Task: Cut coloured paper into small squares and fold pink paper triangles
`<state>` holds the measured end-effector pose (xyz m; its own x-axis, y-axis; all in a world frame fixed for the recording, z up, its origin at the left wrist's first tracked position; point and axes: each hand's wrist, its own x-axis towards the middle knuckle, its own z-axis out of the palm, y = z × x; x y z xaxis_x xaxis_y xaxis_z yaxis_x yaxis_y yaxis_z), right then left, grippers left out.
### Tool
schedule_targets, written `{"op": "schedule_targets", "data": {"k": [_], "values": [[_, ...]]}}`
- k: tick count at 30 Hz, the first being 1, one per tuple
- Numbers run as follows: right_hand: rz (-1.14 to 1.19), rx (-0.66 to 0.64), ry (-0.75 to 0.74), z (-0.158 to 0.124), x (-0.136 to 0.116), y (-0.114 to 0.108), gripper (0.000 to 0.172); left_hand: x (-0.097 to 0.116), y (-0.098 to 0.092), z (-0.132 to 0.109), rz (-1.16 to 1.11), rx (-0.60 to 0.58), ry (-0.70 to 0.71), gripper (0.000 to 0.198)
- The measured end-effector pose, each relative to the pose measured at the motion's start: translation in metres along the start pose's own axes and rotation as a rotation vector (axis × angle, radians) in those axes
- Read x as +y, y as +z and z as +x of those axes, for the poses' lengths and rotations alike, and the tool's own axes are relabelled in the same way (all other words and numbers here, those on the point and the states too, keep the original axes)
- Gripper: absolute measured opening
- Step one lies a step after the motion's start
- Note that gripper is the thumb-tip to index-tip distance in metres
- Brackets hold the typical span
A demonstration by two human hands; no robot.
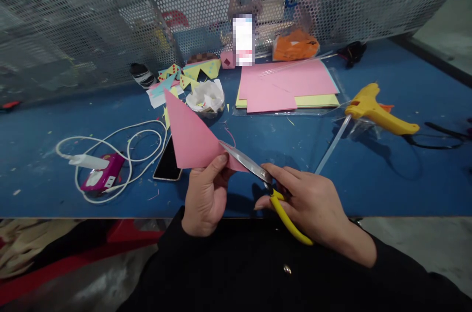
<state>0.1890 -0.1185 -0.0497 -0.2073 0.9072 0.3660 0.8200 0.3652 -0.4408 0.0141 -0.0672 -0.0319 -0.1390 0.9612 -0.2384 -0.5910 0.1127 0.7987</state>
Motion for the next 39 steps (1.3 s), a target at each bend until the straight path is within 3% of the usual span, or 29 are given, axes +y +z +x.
{"op": "schedule_targets", "data": {"k": [9,13,16,18,26,39], "values": [[-0.029,0.059,-0.027,0.001,0.0,0.002,0.065,0.005,0.002,0.0,-0.083,-0.011,-0.055,0.027],[-0.046,0.067,-0.038,-0.001,0.001,0.003,0.065,0.012,0.007,0.002,-0.206,0.07,-0.122,0.024],[-0.057,0.067,-0.041,-0.001,0.002,0.005,0.067,0.016,0.011,0.005,-0.195,0.153,-0.176,0.011],[-0.054,0.069,-0.043,-0.001,0.002,0.006,0.07,0.016,0.012,0.006,-0.192,0.195,-0.174,0.013],[-0.066,0.072,-0.031,-0.001,0.001,0.006,0.077,0.012,0.017,0.002,-0.216,0.246,-0.156,0.015],[-0.089,0.092,-0.033,-0.001,-0.001,0.008,0.076,0.003,0.018,-0.002,-0.244,0.215,-0.182,0.019]]}}
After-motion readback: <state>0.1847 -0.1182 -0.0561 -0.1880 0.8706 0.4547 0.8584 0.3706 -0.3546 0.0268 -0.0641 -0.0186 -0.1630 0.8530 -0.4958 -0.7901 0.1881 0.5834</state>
